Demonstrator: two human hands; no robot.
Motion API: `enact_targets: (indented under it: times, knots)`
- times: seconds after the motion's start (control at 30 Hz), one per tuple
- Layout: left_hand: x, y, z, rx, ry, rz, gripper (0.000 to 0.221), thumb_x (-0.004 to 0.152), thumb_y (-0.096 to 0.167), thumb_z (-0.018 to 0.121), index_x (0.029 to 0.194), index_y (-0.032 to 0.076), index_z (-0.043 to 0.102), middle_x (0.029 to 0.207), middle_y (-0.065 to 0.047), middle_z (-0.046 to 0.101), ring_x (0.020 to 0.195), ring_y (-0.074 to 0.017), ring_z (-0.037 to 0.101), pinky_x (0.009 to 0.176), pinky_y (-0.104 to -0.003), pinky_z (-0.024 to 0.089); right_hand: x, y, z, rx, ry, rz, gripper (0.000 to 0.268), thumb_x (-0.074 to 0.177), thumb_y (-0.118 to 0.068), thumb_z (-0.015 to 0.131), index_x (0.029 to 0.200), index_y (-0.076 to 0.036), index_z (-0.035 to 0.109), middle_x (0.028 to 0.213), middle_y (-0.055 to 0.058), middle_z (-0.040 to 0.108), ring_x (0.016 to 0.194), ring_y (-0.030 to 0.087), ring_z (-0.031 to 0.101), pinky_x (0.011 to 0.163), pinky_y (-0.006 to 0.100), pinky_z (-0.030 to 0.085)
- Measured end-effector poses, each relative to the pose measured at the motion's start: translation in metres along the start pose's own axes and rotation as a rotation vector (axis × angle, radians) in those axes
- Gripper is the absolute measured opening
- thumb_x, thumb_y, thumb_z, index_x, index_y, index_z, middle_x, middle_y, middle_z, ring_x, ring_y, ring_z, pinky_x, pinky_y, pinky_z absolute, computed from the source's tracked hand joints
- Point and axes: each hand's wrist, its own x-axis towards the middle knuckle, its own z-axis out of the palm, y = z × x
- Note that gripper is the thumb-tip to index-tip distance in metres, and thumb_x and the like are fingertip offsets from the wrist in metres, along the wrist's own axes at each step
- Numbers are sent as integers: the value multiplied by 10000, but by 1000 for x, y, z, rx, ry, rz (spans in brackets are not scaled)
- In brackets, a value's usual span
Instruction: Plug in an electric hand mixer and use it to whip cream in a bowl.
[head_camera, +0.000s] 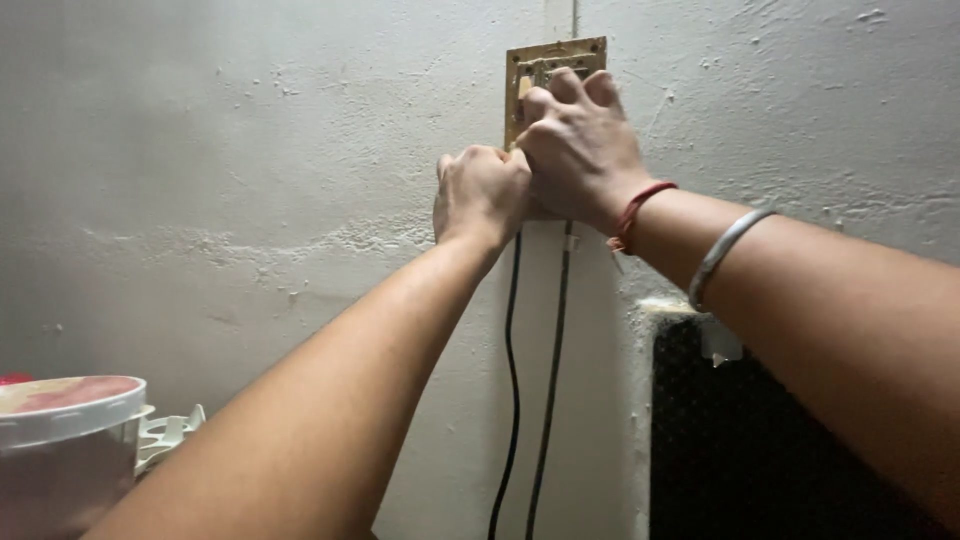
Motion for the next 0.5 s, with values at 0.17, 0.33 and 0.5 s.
enact_targets:
  times: [0.17,0.33,0.5]
  knots:
    - [0,-12,10,150,99,173,464,939,397,442,1025,107,794,1305,-142,588,1310,-298,454,1124,-435,387,-4,-4,1,-137,-49,-1,72,790,-245,754,750,-213,805,976,7,705,1081,231,525,984,435,339]
    - [1,-15,13,247,100,240,467,953,393,413,1103,94,739,1294,-130,566,1300,-289,456,1089,-472,398,-6,-1,11,-21,-49,72,173,896,-225,722,745,-209,804,937,4,705,1057,243,520,994,418,336]
    - [-3,-9,7,306,58,203,491,1004,385,369,1060,86,754,1319,-122,562,1323,-282,456,1098,-475,414,-3,-1,6,-90,-59,26,142,844,-246,745,723,-196,799,944,8,718,1074,240,525,999,417,339]
